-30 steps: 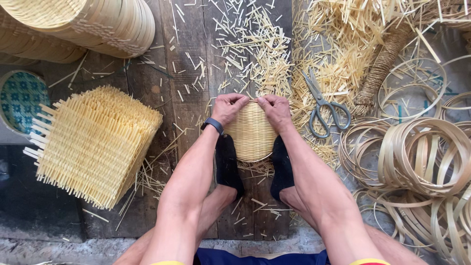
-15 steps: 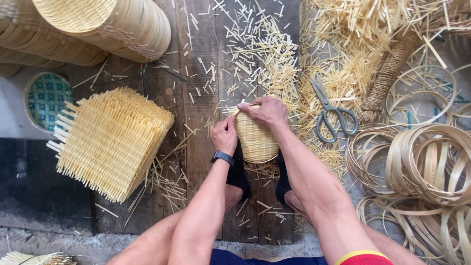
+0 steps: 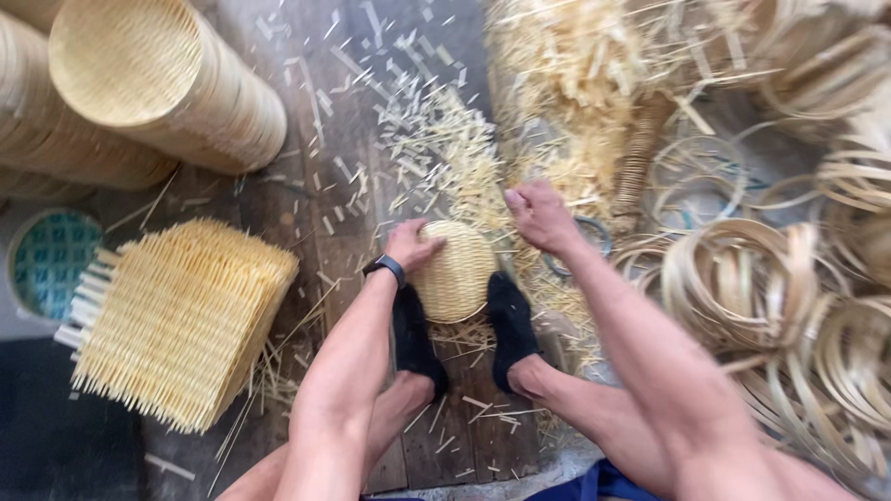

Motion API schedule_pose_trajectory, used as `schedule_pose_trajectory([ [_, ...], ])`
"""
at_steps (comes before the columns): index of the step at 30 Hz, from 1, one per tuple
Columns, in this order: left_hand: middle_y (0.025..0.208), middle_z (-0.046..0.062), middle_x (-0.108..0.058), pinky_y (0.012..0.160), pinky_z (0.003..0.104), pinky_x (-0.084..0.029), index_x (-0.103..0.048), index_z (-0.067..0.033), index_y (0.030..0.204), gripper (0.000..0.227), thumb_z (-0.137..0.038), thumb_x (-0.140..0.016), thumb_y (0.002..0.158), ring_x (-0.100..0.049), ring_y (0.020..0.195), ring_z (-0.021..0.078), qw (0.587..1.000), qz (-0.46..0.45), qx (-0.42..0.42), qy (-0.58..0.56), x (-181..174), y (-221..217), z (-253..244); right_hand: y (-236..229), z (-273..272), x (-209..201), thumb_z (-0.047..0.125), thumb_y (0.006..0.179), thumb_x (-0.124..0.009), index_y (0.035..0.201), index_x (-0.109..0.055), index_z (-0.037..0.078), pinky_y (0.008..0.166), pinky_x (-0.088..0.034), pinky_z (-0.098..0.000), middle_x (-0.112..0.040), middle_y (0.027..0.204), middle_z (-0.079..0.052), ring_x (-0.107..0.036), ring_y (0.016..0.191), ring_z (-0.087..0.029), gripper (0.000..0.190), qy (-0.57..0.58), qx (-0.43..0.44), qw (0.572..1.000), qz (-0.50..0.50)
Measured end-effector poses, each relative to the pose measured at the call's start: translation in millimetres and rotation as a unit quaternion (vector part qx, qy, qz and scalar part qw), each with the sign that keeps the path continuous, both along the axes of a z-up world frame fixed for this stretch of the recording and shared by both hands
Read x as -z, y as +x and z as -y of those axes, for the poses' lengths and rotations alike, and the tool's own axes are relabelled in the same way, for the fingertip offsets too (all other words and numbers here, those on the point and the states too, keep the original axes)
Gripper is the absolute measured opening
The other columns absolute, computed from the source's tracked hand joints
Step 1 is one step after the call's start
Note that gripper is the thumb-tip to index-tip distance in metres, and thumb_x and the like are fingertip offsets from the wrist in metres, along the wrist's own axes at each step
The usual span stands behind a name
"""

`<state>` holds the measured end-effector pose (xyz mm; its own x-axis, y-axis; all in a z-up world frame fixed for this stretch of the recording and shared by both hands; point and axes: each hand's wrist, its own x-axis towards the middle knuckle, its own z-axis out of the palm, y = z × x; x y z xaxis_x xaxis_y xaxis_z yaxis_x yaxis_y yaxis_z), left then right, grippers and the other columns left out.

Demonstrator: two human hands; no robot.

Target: The person weaves bamboo strips into circular basket bases using a wooden template and shears. They repeatedly place a template on a woven mat, trim the excess bamboo, and stack the finished circular pieces.

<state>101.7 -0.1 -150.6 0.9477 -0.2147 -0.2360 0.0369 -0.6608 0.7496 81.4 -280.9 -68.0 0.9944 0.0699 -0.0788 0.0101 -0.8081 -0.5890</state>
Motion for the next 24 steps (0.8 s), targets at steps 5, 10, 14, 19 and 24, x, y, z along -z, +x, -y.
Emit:
schedule_pose_trajectory([
  [5, 0.11, 0.009, -0.078, 0.091, 0.037, -0.059, -0.075, -0.0109, 0.112, 0.043, -0.028, -0.086, 0.074, -0.074, 0.099, 0.0221, 0.998, 0.004, 0.059, -0.012, -62, -12, 20, -45, 95, -137, 0.054, 0.098, -0.054, 0.122, -0.069, 0.011, 0.097, -0.052, -0.0455, -0.064, 0.125, -0.013, -0.064, 0.113, -0.028, 0.051, -0.258, -0.025, 0.933, -0.25],
  [10, 0.102, 0.008, -0.068, 0.077, 0.04, -0.061, -0.065, -0.0082, 0.106, 0.018, -0.002, -0.066, 0.089, -0.069, 0.085, 0.0244, 0.968, 0.182, 0.166, 0.041, -86, -84, 32, -110, 118, -123, 0.041, 0.097, -0.06, 0.116, -0.075, 0.011, 0.098, -0.056, -0.0426, -0.075, 0.114, -0.011, -0.072, 0.105, -0.026, 0.038, -0.162, 0.004, 0.947, -0.276],
  [14, 0.115, 0.009, -0.058, 0.091, 0.044, -0.049, -0.059, -0.0102, 0.109, 0.04, -0.002, -0.068, 0.071, -0.06, 0.107, 0.0297, 0.9, 0.243, 0.295, 0.209, -63, -151, 22, -121, 103, -13, 0.036, 0.094, -0.067, 0.125, -0.065, 0.006, 0.104, -0.049, -0.043, -0.063, 0.128, -0.017, -0.063, 0.117, -0.031, 0.043, -0.065, 0.049, 0.961, -0.265],
  [19, 0.123, 0.009, -0.056, 0.1, 0.046, -0.047, -0.06, -0.0172, 0.116, 0.043, -0.016, -0.075, 0.075, -0.053, 0.124, 0.033, 0.937, 0.217, 0.222, 0.162, -47, -179, 7, -121, 88, 93, 0.028, 0.089, -0.071, 0.133, -0.045, -0.003, 0.108, -0.043, -0.0492, -0.042, 0.137, -0.026, -0.046, 0.13, -0.04, 0.059, -0.124, 0.133, 0.963, -0.2],
  [24, 0.142, 0.027, -0.041, 0.101, 0.055, -0.044, -0.043, -0.0084, 0.143, 0.098, -0.045, -0.088, 0.064, -0.042, 0.129, 0.0468, 0.978, 0.15, -0.042, 0.143, -40, -138, 58, -103, 100, 145, 0.023, 0.084, -0.076, 0.128, -0.046, -0.002, 0.103, -0.048, -0.049, -0.05, 0.128, -0.024, -0.052, 0.122, -0.038, 0.059, -0.218, 0.147, 0.953, -0.148],
])
